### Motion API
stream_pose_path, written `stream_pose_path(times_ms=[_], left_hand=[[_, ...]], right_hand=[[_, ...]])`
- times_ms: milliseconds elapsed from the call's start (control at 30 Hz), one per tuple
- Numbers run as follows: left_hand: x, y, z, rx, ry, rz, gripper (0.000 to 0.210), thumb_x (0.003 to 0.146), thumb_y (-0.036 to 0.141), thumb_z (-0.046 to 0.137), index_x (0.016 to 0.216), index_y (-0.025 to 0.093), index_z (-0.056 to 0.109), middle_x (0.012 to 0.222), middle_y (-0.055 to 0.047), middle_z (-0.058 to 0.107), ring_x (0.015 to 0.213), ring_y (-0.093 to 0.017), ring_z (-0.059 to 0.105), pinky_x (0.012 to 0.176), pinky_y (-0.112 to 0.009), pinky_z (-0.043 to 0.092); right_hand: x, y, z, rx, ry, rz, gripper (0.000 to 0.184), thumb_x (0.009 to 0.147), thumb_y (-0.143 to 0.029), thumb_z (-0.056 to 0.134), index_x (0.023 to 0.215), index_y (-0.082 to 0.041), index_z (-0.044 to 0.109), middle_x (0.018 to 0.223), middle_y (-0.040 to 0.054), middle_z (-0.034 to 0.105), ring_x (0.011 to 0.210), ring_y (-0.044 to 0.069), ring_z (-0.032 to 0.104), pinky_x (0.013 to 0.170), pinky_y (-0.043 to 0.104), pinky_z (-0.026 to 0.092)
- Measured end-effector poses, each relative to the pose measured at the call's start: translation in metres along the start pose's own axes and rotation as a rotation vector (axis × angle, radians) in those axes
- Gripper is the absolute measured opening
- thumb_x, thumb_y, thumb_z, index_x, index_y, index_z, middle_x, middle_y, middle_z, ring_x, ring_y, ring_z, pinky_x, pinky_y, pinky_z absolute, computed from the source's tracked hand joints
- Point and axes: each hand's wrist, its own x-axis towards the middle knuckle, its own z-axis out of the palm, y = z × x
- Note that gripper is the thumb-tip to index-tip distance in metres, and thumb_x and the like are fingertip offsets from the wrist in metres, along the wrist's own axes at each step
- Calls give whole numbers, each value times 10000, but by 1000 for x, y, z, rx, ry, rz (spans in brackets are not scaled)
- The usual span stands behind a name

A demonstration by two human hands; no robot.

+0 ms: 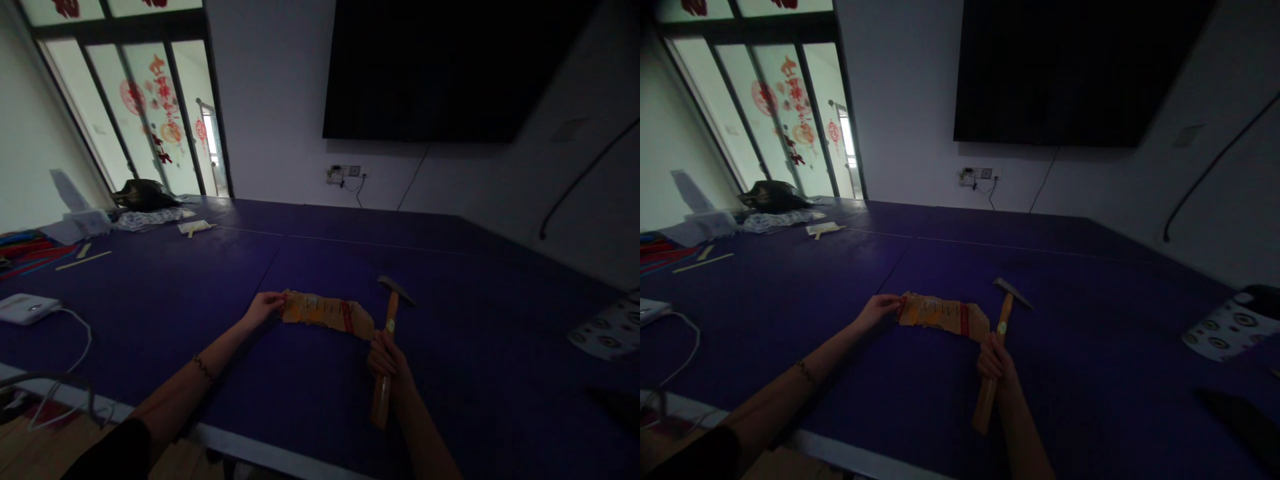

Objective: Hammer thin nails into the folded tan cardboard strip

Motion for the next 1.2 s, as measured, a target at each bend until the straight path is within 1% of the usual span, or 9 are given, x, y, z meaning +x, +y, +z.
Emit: stream_pose_path(times_ms=[100, 167, 233, 333, 467, 733, 933, 1067, 1200], left_hand=[[15, -5, 20, -1, 78, 7, 190, 734, 274, 542, 797, 108, 610, 669, -41, 626, 611, -140, 581, 581, -245, 450], [21, -7, 32, 15, 113, 20, 153, 724, 271, 561, 747, 125, 598, 654, -24, 619, 628, -142, 580, 573, -234, 439], [23, -9, 40, 38, 128, 36, 133, 723, 268, 566, 712, 137, 583, 645, -11, 617, 644, -143, 579, 581, -229, 434], [22, -12, 48, 70, 122, 54, 127, 742, 265, 558, 699, 146, 570, 656, -8, 633, 667, -143, 584, 602, -228, 434], [18, -13, 50, 99, 101, 64, 139, 762, 272, 562, 701, 148, 576, 683, -17, 652, 676, -146, 593, 627, -235, 441], [15, -12, 51, 195, 110, 52, 141, 740, 276, 612, 680, 152, 641, 709, -15, 647, 728, -167, 589, 685, -260, 431], [14, -13, 53, 231, 103, 32, 109, 735, 238, 617, 746, 150, 681, 710, -19, 661, 725, -172, 599, 655, -253, 430], [13, -13, 52, 241, 100, 22, 122, 740, 221, 614, 807, 158, 695, 763, -24, 686, 736, -175, 612, 679, -264, 441], [12, -10, 51, 247, 104, 17, 113, 745, 219, 622, 793, 154, 702, 802, -36, 701, 756, -181, 624, 714, -276, 449]], right_hand=[[4, -3, -8, -30, -13, 35, 348, 880, -347, 502, 584, -192, 403, 373, -156, 195, 247, 11, 22, 244, 95, 200], [8, -2, -14, -56, -41, 76, 380, 870, -371, 511, 559, -185, 396, 363, -159, 197, 230, 7, 62, 230, 116, 184], [12, 2, -21, -81, -71, 124, 396, 866, -391, 512, 549, -174, 413, 356, -160, 220, 223, 4, 118, 229, 133, 178], [15, 10, -26, -106, -82, 181, 378, 870, -415, 499, 595, -156, 471, 377, -151, 289, 245, 4, 192, 252, 142, 206], [13, 15, -26, -124, -66, 244, 361, 855, -425, 518, 619, -154, 482, 397, -146, 315, 260, 3, 215, 265, 142, 219], [8, 10, -23, -118, -59, 338, 347, 826, -440, 551, 630, -164, 473, 389, -151, 301, 253, 3, 196, 260, 138, 224], [5, 9, -22, -65, -77, 347, 335, 848, -430, 528, 657, -156, 501, 397, -151, 308, 247, 0, 177, 271, 134, 245], [4, 8, -26, -27, -106, 349, 314, 864, -414, 513, 693, -150, 525, 400, -148, 320, 250, 2, 193, 267, 137, 238], [3, 6, -29, 11, -116, 360, 320, 878, -405, 491, 693, -147, 529, 408, -144, 324, 259, 3, 210, 271, 138, 240]])
